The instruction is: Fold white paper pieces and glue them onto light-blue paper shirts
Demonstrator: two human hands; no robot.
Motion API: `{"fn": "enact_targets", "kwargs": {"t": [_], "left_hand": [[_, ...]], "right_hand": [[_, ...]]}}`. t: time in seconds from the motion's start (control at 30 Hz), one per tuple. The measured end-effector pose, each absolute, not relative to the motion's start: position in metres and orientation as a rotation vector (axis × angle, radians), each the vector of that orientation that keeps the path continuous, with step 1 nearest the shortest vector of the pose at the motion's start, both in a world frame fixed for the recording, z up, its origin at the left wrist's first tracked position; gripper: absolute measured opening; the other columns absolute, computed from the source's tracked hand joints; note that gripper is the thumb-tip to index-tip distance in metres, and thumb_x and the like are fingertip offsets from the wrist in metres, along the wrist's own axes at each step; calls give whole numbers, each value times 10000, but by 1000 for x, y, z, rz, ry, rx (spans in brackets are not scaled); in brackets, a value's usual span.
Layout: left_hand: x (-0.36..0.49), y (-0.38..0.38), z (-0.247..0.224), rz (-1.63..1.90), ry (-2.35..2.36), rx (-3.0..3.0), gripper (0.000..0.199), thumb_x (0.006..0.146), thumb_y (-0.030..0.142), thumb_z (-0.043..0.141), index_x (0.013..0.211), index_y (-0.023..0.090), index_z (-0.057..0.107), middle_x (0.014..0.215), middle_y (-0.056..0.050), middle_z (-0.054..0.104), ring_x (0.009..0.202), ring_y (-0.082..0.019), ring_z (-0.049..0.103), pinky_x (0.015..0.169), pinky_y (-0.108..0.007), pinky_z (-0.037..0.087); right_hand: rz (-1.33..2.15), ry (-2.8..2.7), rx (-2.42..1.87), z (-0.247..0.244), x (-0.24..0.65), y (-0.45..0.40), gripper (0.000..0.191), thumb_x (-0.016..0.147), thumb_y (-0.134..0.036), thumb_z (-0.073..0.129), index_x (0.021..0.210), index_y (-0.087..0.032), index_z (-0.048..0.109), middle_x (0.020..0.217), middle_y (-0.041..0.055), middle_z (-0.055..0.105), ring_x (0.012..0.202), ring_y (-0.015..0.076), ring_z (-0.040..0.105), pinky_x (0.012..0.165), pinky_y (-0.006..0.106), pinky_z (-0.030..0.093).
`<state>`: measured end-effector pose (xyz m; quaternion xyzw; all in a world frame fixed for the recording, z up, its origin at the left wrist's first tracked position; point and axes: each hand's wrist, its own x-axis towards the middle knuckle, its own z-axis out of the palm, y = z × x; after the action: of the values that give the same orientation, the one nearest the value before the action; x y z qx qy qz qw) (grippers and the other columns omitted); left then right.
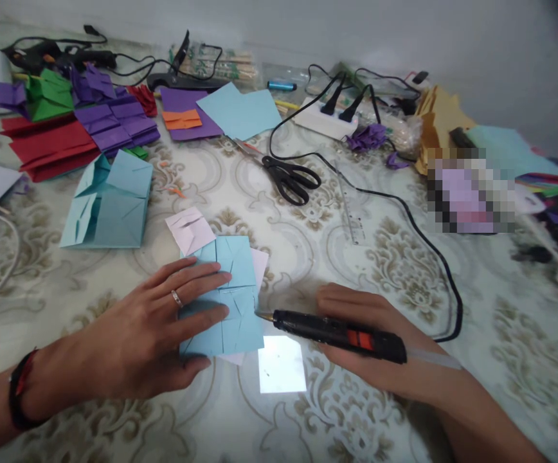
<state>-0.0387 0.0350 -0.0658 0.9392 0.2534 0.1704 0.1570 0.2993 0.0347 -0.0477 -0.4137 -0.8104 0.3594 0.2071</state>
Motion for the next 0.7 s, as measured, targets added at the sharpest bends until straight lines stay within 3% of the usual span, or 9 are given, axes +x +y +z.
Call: {"fn": "enact_targets", "kwargs": {"t": [0.3,0.57,0.7], "left_hand": [[-38,35,-67,475,739,2713,481,889,263,704,1343,148,594,1586,-197,505,1531,-347,405,1273,-592,320],[-38,35,-66,491,741,2704,467,896,269,703,1335,152,593,1579,-202,513,1519,-352,425,1273,-596,323],[-37,36,-66,528,730,2712,455,903,259,701,1331,147,597,1528,-216,558,1497,-345,456,1253,-591,356]], "right_hand": [[1089,-2376,-1053,-38,295,40,299,884,-139,596,671,-231,407,624,-22,478,618,173,510,564,302,385],[1135,-2433,-986,-42,299,37,275,857,-144,600,673,-225,413,631,-33,476,610,159,486,609,312,400],[1100,-2396,-1030,-39,298,36,287,879,-179,643,661,-232,465,625,-23,508,630,180,540,632,324,452]]}}
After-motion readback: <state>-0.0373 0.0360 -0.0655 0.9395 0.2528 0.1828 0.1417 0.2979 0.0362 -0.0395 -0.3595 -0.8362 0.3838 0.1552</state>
